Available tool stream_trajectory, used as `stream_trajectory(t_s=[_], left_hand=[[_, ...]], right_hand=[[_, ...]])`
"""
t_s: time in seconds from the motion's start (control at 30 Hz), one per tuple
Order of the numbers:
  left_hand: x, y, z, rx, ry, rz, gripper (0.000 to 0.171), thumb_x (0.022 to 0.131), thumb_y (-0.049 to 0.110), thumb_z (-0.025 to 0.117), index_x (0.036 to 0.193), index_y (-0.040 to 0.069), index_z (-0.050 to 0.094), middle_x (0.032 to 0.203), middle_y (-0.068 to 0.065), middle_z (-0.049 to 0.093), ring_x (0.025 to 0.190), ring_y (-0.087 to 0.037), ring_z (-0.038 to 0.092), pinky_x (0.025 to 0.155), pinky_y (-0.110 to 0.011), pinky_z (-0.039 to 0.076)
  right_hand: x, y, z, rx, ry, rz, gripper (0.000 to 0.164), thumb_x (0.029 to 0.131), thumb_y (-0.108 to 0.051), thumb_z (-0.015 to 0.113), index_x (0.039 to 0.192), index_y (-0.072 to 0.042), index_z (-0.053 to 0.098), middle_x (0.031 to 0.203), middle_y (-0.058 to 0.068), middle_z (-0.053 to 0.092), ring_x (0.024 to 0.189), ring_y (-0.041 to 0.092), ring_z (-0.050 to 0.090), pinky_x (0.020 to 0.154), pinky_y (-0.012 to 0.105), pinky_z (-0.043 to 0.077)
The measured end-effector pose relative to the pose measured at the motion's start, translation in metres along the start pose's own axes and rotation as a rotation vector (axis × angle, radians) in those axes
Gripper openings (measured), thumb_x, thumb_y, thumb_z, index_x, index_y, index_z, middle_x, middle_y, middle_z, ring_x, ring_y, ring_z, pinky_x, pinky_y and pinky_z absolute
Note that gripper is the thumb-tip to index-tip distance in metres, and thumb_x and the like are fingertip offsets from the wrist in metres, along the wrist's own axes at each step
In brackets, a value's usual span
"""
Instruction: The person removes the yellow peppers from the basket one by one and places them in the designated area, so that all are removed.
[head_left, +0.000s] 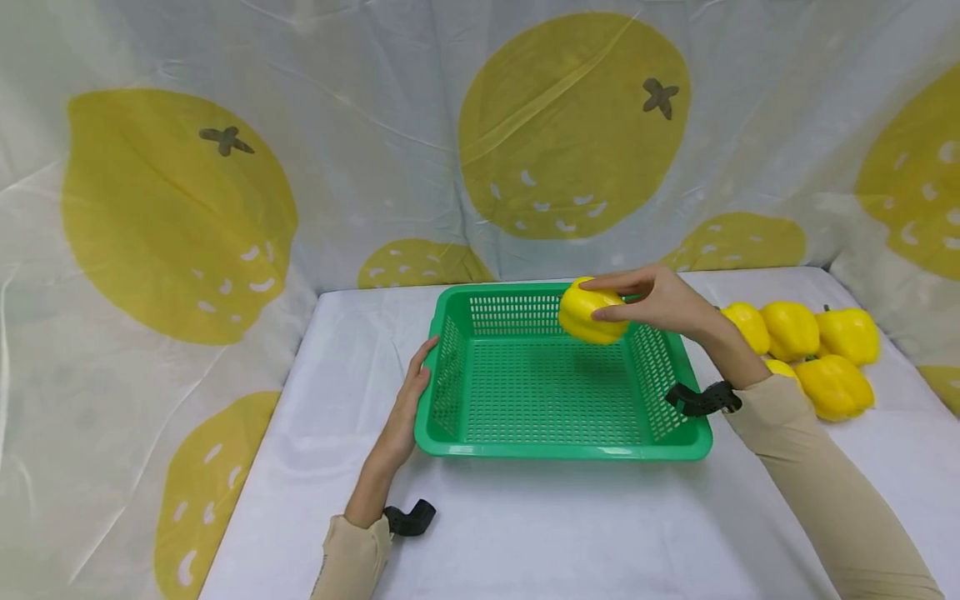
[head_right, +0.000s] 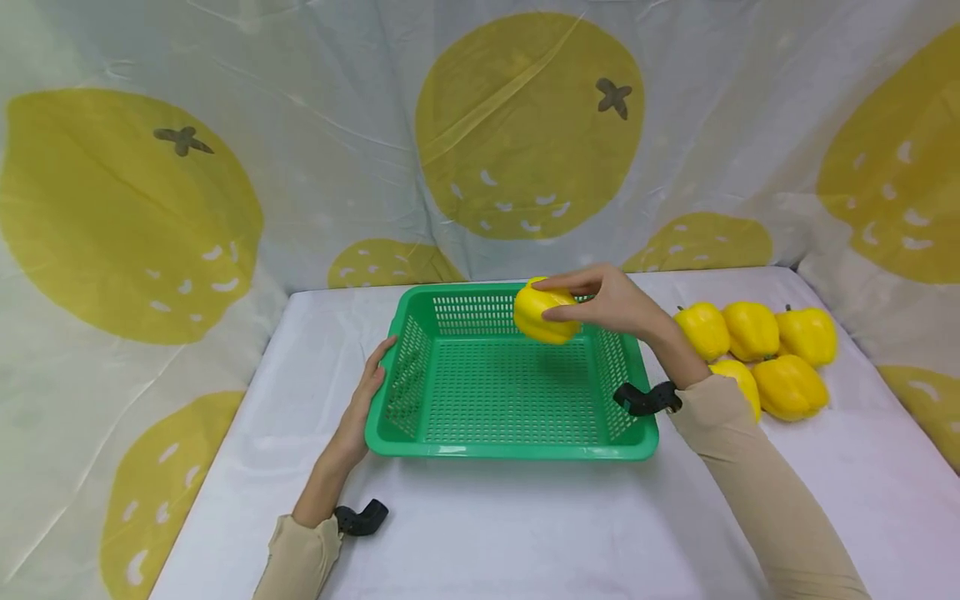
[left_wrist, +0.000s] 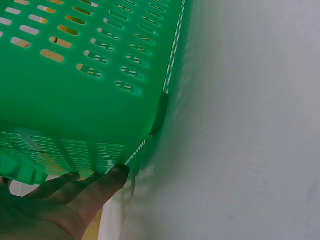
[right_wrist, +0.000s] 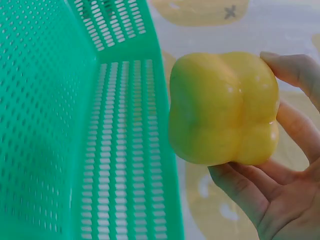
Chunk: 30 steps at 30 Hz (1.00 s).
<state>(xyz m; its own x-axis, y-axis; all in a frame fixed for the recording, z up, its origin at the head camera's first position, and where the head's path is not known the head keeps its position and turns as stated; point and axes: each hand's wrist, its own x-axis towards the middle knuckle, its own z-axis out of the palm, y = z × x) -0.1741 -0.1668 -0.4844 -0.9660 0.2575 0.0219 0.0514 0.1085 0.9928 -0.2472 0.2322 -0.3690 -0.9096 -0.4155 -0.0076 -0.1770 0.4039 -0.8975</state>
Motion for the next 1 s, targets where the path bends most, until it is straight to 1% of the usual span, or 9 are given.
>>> stream_trajectory(t_s=[0.27, 0.47, 0.63, 0.7, 0.77, 0.83, 0.87, 0.93, 1.0], left_hand=[[-0.001, -0.002, -0.008, -0.015, 0.004, -0.006, 0.050, 0.113, 0.047, 0.020, 0.163, 0.042, 0.019, 0.172, 0.006, 0.015, 0.148, -0.024, 0.027, 0.115, -0.048, 0.027], [-0.002, -0.002, -0.010, -0.024, -0.003, -0.007, 0.050, 0.113, 0.049, 0.020, 0.163, 0.042, 0.018, 0.171, 0.006, 0.016, 0.144, -0.025, 0.031, 0.112, -0.044, 0.031], [-0.002, -0.002, -0.011, -0.026, -0.008, -0.011, 0.050, 0.113, 0.050, 0.021, 0.162, 0.044, 0.018, 0.171, 0.008, 0.015, 0.144, -0.025, 0.031, 0.112, -0.045, 0.031], [-0.003, -0.001, -0.012, -0.025, -0.007, -0.013, 0.050, 0.113, 0.050, 0.021, 0.162, 0.044, 0.018, 0.171, 0.008, 0.015, 0.145, -0.024, 0.029, 0.113, -0.045, 0.029], [-0.004, -0.001, -0.013, -0.023, -0.002, -0.013, 0.050, 0.113, 0.049, 0.021, 0.162, 0.044, 0.019, 0.171, 0.009, 0.015, 0.148, -0.024, 0.027, 0.116, -0.047, 0.026], [-0.006, -0.001, -0.014, -0.026, 0.000, -0.012, 0.049, 0.113, 0.049, 0.022, 0.162, 0.044, 0.019, 0.171, 0.011, 0.015, 0.150, -0.022, 0.023, 0.119, -0.050, 0.021], [-0.007, -0.001, -0.014, -0.027, 0.002, -0.012, 0.049, 0.113, 0.049, 0.022, 0.162, 0.044, 0.020, 0.170, 0.011, 0.015, 0.151, -0.022, 0.022, 0.120, -0.050, 0.019], [-0.007, -0.002, -0.015, -0.028, 0.004, -0.012, 0.049, 0.113, 0.048, 0.022, 0.162, 0.044, 0.020, 0.170, 0.012, 0.014, 0.152, -0.020, 0.019, 0.121, -0.052, 0.016], [-0.008, -0.002, -0.015, -0.032, 0.002, -0.012, 0.049, 0.113, 0.047, 0.021, 0.162, 0.044, 0.020, 0.171, 0.012, 0.014, 0.153, -0.020, 0.019, 0.121, -0.052, 0.015]], right_hand=[[-0.037, -0.001, -0.027, -0.084, 0.149, 0.052, 0.049, 0.095, -0.028, 0.078, 0.142, -0.024, 0.065, 0.154, 0.000, 0.056, 0.128, 0.002, 0.057, 0.092, 0.015, 0.053], [-0.075, 0.011, -0.054, -0.192, 0.290, 0.098, 0.050, 0.094, -0.031, 0.078, 0.142, -0.026, 0.065, 0.151, -0.009, 0.058, 0.138, 0.008, 0.048, 0.089, 0.005, 0.045], [-0.111, 0.031, -0.075, -0.268, 0.393, 0.169, 0.053, 0.095, -0.033, 0.077, 0.146, -0.027, 0.062, 0.155, -0.011, 0.051, 0.126, -0.007, 0.045, 0.083, 0.001, 0.042], [-0.125, 0.041, -0.082, -0.284, 0.433, 0.205, 0.055, 0.095, -0.035, 0.077, 0.146, -0.029, 0.061, 0.155, -0.016, 0.050, 0.119, -0.012, 0.043, 0.080, 0.000, 0.040], [-0.138, 0.051, -0.089, -0.290, 0.480, 0.234, 0.056, 0.095, -0.036, 0.077, 0.147, -0.029, 0.059, 0.153, -0.025, 0.048, 0.128, -0.012, 0.041, 0.082, -0.001, 0.039], [-0.150, 0.063, -0.094, -0.296, 0.517, 0.246, 0.056, 0.096, -0.035, 0.075, 0.149, -0.027, 0.058, 0.154, -0.029, 0.044, 0.141, -0.009, 0.036, 0.085, -0.004, 0.035], [-0.156, 0.068, -0.096, -0.298, 0.533, 0.261, 0.057, 0.097, -0.036, 0.074, 0.150, -0.026, 0.056, 0.157, -0.029, 0.041, 0.148, -0.003, 0.032, 0.092, -0.002, 0.034], [-0.168, 0.079, -0.102, -0.313, 0.564, 0.282, 0.057, 0.098, -0.036, 0.071, 0.152, -0.026, 0.054, 0.160, -0.029, 0.036, 0.158, 0.006, 0.022, 0.097, -0.004, 0.029], [-0.178, 0.090, -0.107, -0.345, 0.588, 0.303, 0.058, 0.100, -0.036, 0.068, 0.154, -0.027, 0.050, 0.164, -0.027, 0.029, 0.159, 0.010, 0.022, 0.101, -0.004, 0.025]])
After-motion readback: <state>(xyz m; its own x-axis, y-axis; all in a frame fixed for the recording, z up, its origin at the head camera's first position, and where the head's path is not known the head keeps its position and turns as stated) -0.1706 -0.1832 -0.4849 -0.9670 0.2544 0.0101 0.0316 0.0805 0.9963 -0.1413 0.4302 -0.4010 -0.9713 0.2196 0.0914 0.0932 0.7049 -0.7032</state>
